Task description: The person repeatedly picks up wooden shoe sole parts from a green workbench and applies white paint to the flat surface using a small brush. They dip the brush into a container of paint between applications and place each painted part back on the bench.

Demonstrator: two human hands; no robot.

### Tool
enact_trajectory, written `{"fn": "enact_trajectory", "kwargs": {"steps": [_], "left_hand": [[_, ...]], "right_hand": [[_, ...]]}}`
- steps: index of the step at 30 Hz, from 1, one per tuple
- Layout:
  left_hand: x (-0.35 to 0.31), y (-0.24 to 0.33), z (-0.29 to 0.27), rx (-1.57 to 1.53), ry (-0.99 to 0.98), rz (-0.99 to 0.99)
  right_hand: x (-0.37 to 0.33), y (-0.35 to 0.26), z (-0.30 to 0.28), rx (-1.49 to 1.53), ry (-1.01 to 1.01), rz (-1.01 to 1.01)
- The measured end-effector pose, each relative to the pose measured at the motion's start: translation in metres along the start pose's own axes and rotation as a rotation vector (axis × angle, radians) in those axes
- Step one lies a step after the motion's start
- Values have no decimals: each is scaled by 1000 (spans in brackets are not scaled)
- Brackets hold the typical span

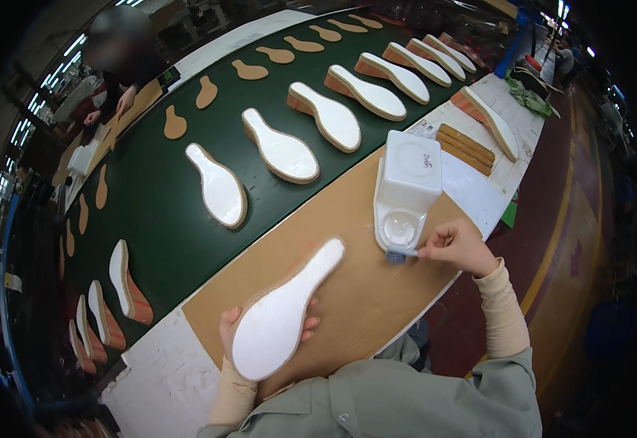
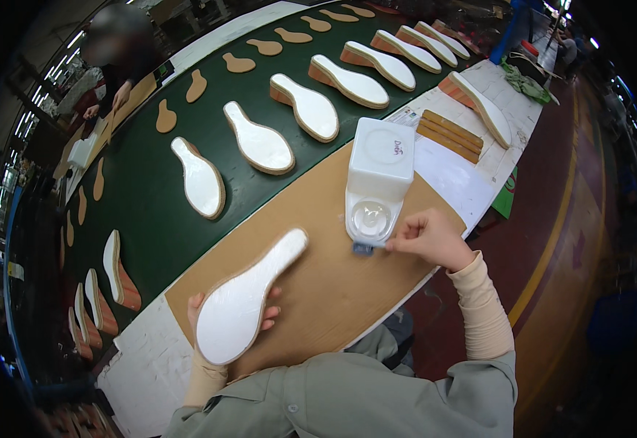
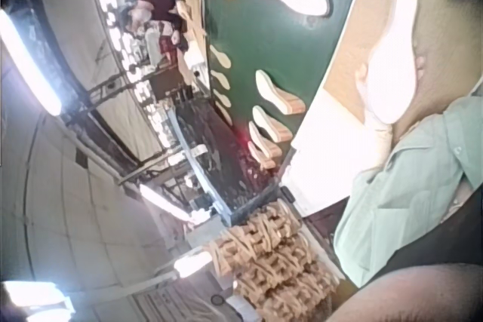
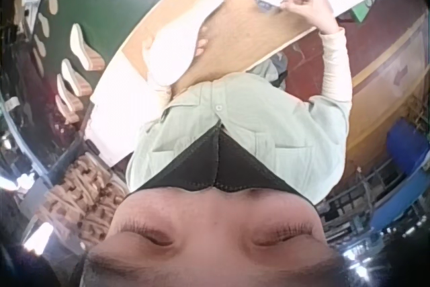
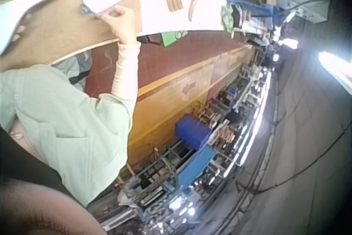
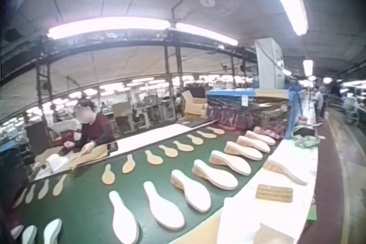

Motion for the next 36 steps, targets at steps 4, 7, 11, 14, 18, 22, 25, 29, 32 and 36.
{"fn": "enact_trajectory", "kwargs": {"steps": [4, 7, 11, 14, 18, 22, 25, 29, 32, 36], "left_hand": [[21, -5, 8, 87, 10, 232], [43, 1, 22, 109, 1, 339], [57, 7, 48, 121, -79, 368], [62, 5, 64, 7, -104, 369], [67, 3, 74, -93, -145, 429], [69, 14, 79, -56, -222, 470], [68, 15, 83, -37, -236, 503], [64, 6, 89, 127, -91, 572], [65, 10, 89, 120, -70, 609], [63, 10, 81, -26, -115, 529]], "right_hand": [[-15, -34, 26, 371, -358, 38], [-31, -80, 48, 359, -229, -164], [-45, -127, 68, 22, 127, -630], [-51, -146, 78, -69, 359, -795], [-54, -159, 77, -113, 634, -817], [-85, -149, 100, -211, 525, -1007], [-90, -157, 94, -159, 522, -996], [-64, -179, 79, -90, 718, -1025], [-83, -177, 90, -203, 572, -1089], [-90, -173, 91, -174, 606, -1116]]}}
Point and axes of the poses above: each hand's wrist, its own x-axis towards the middle knuckle, its own z-axis out of the palm, y = z × x, the point moved 3 cm from there along x, towards the middle knuckle, and after that the axes turned 14 degrees about z, right-handed, at the moved point
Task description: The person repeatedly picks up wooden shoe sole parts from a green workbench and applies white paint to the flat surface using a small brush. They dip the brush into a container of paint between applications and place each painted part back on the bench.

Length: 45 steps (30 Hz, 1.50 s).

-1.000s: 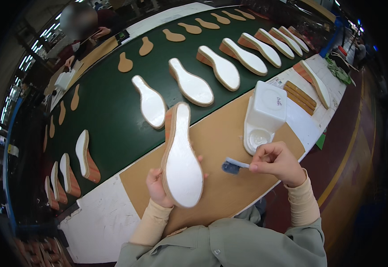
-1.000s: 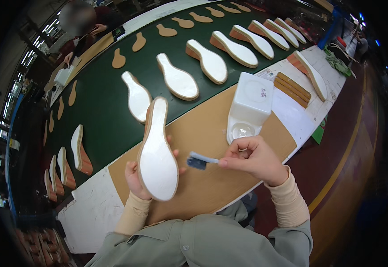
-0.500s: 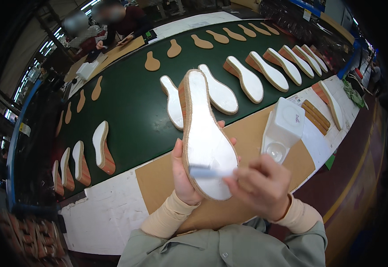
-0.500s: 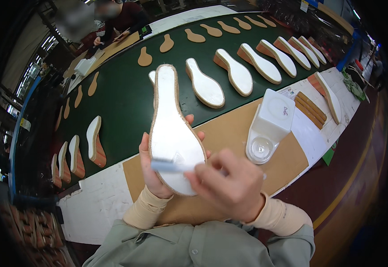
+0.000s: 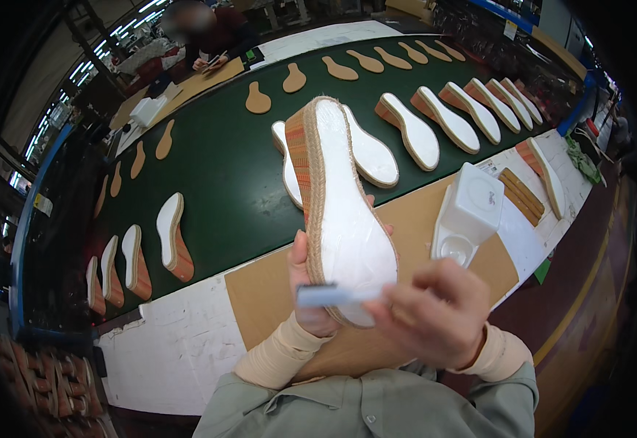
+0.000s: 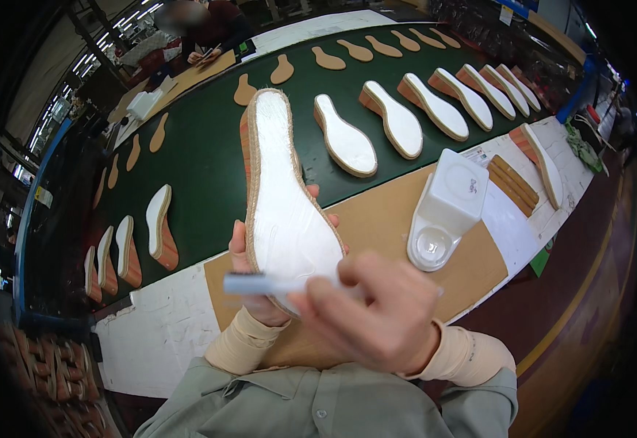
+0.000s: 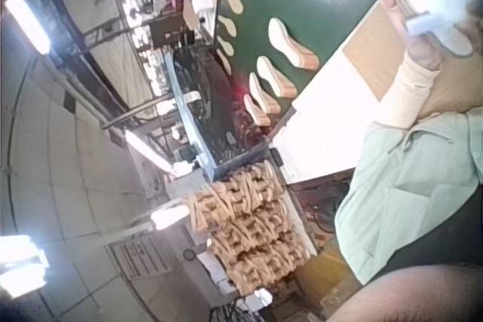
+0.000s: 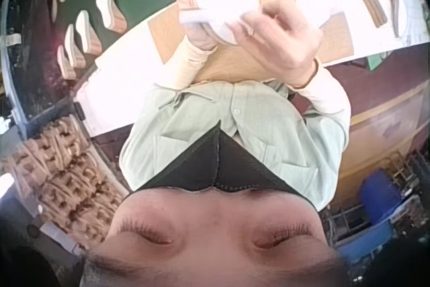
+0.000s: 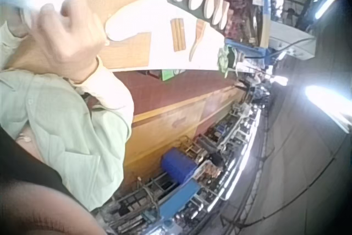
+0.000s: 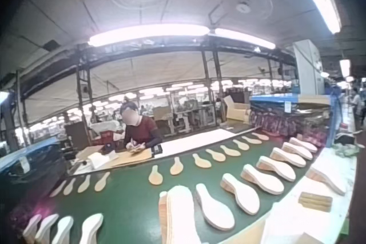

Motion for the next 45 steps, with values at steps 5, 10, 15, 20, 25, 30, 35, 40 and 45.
{"fn": "enact_trajectory", "kwargs": {"steps": [5, 10, 15, 20, 25, 30, 35, 40, 45], "left_hand": [[0, -2, 11, 206, 7, 112], [2, 7, 11, -155, -137, -6], [3, 12, 19, -40, 47, 19], [9, 25, 13, -59, -19, -7], [7, 21, 17, -38, 77, 13], [8, 36, 1, -89, -15, -30], [7, 29, 0, -56, -18, -104], [7, 34, -5, -94, 3, -149], [3, 28, -9, 1, 53, -285]], "right_hand": [[8, 7, 4, -71, 15, 4], [0, 1, 1, 52, -50, 29], [10, 8, 4, -33, -78, -3], [-8, -1, 0, 37, -170, -30], [19, 21, 5, -10, -41, 37], [-23, 3, 0, 47, -269, -81], [11, 22, -2, 11, -176, -40], [-7, 29, -1, 91, -329, -217], [11, 42, -1, 115, -161, -84]]}}
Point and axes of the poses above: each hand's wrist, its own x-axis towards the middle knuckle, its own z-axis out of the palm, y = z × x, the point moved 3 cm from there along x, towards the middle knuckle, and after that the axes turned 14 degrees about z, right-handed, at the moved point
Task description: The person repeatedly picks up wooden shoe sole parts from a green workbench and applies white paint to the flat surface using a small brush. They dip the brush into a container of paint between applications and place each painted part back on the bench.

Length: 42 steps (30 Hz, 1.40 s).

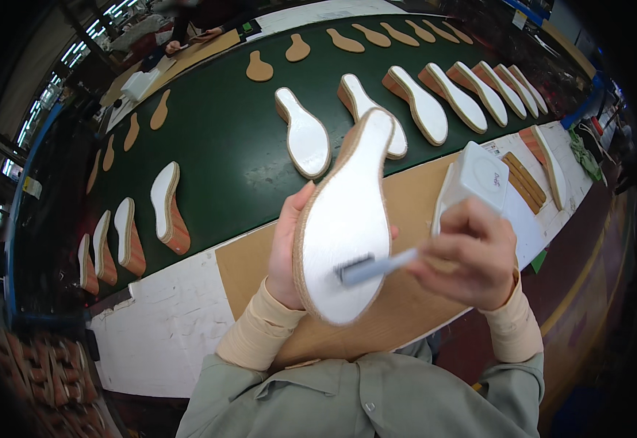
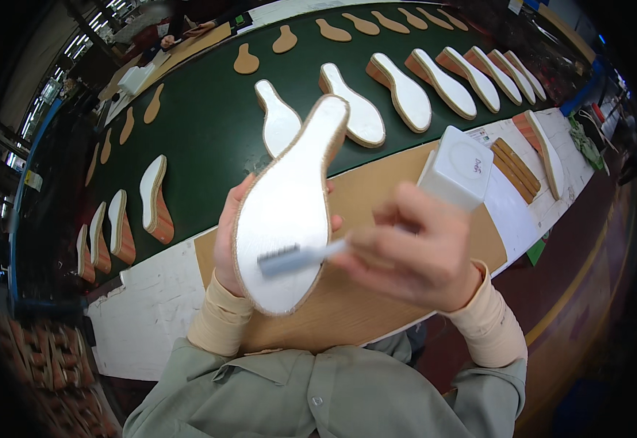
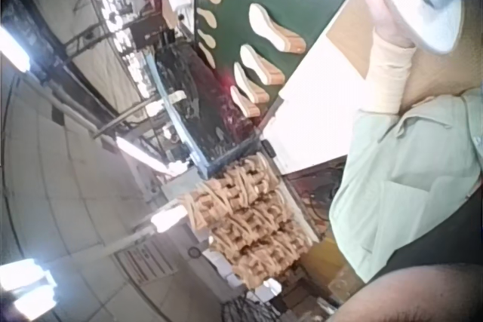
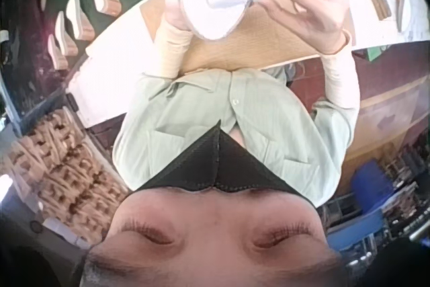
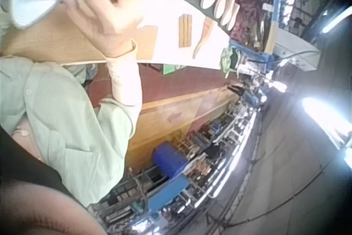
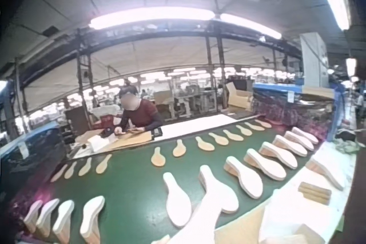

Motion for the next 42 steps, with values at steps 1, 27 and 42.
{"fn": "enact_trajectory", "kwargs": {"steps": [1, 27, 42], "left_hand": [[-3, -3, 7, -56, 63, -16], [-22, -1, 11, -165, 105, -247], [-19, 9, 21, -243, 367, -185]], "right_hand": [[6, 5, 2, -18, 54, 5], [14, 27, -15, -19, -65, 8], [2, -15, -2, 76, -410, -153]]}}
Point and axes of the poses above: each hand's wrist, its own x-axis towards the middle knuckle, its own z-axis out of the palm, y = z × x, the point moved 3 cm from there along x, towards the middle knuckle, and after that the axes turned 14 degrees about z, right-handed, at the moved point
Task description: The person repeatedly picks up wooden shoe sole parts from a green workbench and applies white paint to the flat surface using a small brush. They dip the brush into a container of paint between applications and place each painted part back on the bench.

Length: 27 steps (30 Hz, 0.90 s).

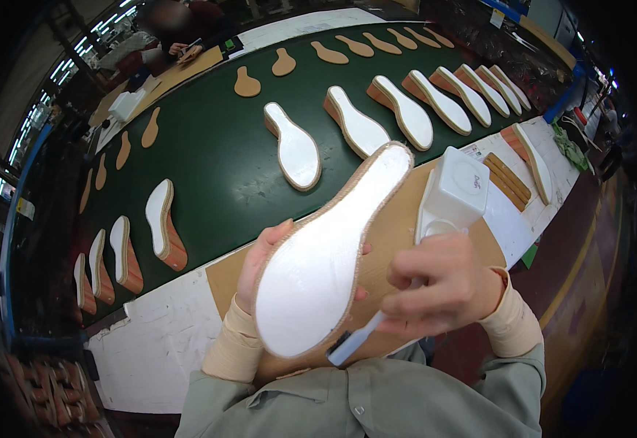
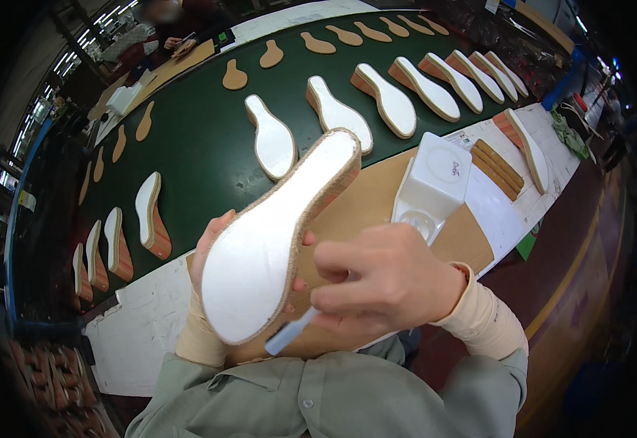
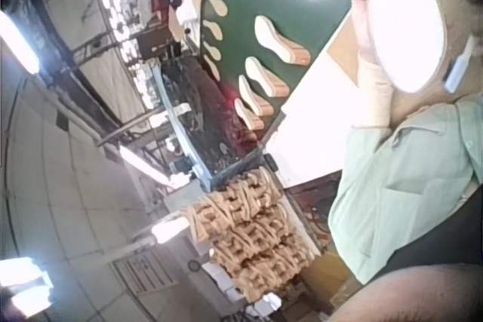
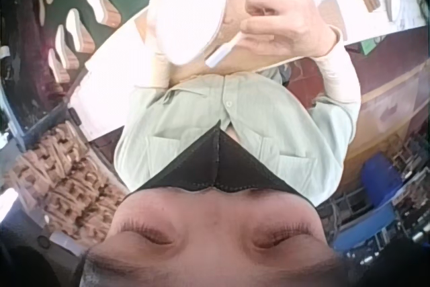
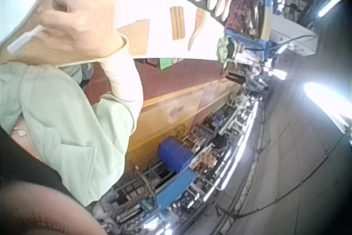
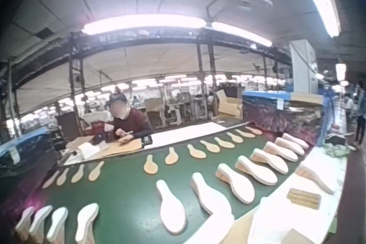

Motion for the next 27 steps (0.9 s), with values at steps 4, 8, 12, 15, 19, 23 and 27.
{"fn": "enact_trajectory", "kwargs": {"steps": [4, 8, 12, 15, 19, 23, 27], "left_hand": [[-1, 0, -10, 129, -228, -74], [-3, 2, -1, 24, -183, -37], [0, 15, -10, 78, -461, -37], [1, 11, -9, 94, -379, -39], [0, 8, -7, 111, -387, -12], [-2, 11, -9, -7, -451, -14], [0, 11, -13, 29, -419, -8]], "right_hand": [[6, 17, -12, 121, 233, 92], [1, 23, -8, -38, 249, 111], [-17, 6, 7, 32, 98, 47], [-7, 16, -4, 14, 331, 111], [4, 19, 1, 2, 320, 72], [-8, 10, 13, 142, 150, 39], [-3, 12, 2, 102, 398, 139]]}}
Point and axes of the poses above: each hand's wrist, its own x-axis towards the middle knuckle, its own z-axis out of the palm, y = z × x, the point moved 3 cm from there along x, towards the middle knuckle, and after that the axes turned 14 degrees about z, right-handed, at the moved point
